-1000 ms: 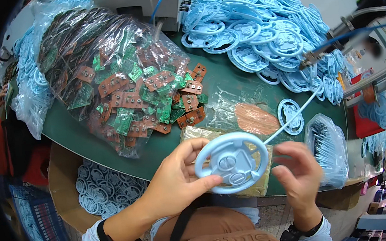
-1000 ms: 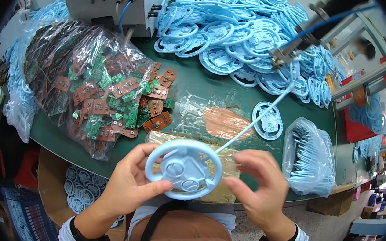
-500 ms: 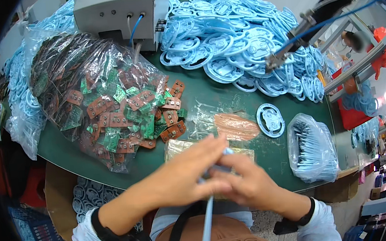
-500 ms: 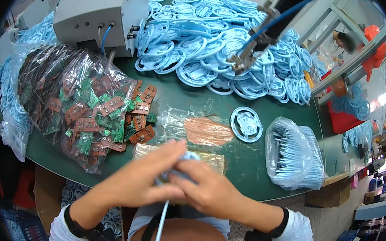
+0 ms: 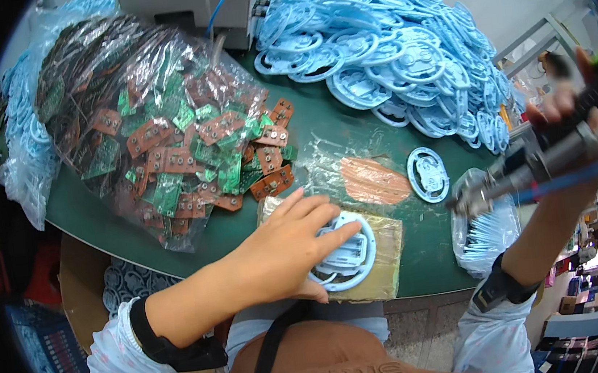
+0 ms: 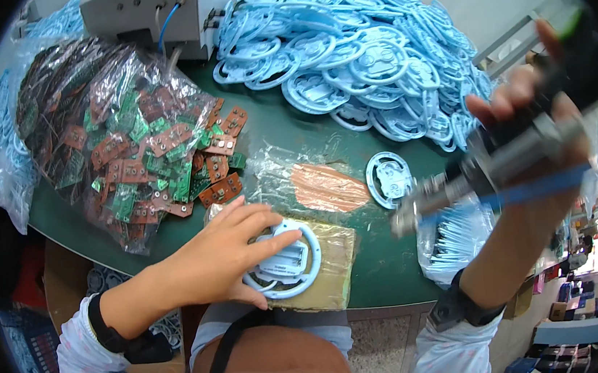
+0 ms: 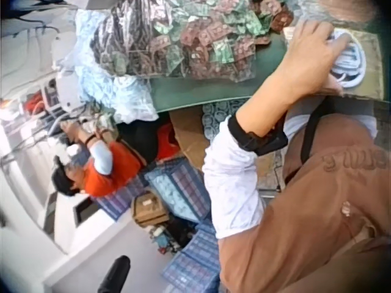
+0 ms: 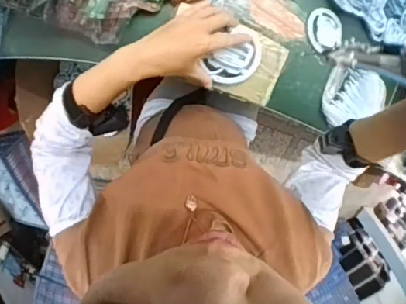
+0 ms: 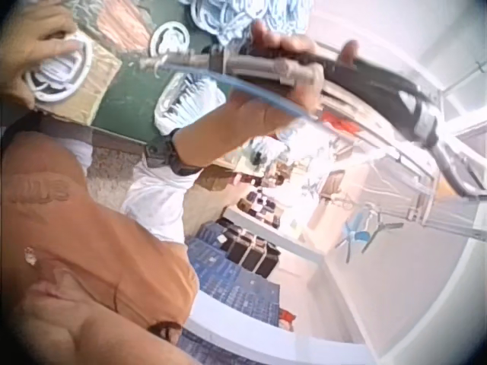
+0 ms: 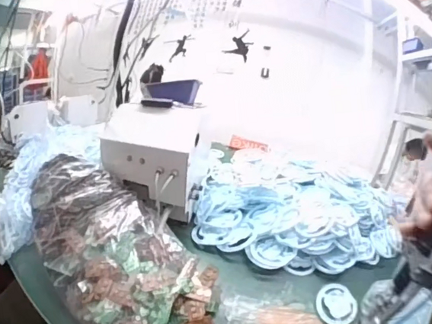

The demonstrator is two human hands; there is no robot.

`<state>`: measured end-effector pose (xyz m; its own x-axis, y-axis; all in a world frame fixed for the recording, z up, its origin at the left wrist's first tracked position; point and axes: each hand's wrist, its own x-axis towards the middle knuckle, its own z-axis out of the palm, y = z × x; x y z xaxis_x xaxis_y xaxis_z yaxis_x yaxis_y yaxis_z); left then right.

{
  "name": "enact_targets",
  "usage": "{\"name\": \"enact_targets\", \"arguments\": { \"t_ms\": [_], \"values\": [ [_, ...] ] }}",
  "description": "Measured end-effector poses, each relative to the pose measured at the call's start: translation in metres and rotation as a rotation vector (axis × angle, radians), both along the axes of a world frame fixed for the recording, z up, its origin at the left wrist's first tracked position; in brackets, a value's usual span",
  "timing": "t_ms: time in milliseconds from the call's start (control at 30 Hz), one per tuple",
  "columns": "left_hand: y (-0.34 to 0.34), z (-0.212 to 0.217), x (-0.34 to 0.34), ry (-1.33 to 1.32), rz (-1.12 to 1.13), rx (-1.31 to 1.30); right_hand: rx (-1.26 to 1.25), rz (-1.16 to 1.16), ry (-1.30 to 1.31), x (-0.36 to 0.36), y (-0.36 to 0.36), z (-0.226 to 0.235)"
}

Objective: Assemble plastic toy steering wheel components by inserting circuit boards and securing them with a pneumatic machine.

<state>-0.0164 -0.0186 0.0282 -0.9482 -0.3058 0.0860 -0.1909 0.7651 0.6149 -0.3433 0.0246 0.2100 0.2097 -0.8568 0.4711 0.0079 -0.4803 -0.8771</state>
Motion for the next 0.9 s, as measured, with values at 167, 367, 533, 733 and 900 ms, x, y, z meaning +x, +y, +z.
{"name": "enact_targets", "arguments": {
  "t_ms": [167, 367, 533, 733, 900],
  "values": [
    [0.013, -0.023, 0.006, 0.198, 0.103, 0.134, 0.202, 0.196, -0.04, 0.094, 0.027, 0.019],
    [0.015, -0.022, 0.005, 0.218, 0.132, 0.13, 0.192, 0.287, 0.116, 0.101, 0.035, 0.008],
    [0.016, -0.024, 0.005, 0.21, 0.141, 0.127, 0.276, 0.195, 0.04, 0.082, 0.046, -0.011],
    [0.016, -0.017, 0.005, 0.204, 0.128, 0.096, 0.028, 0.0, -0.134, 0.114, 0.046, -0.036],
    [0.014, -0.024, 0.006, 0.218, 0.119, 0.08, 0.278, 0.348, 0.049, 0.085, 0.037, -0.023]
  ]
}}
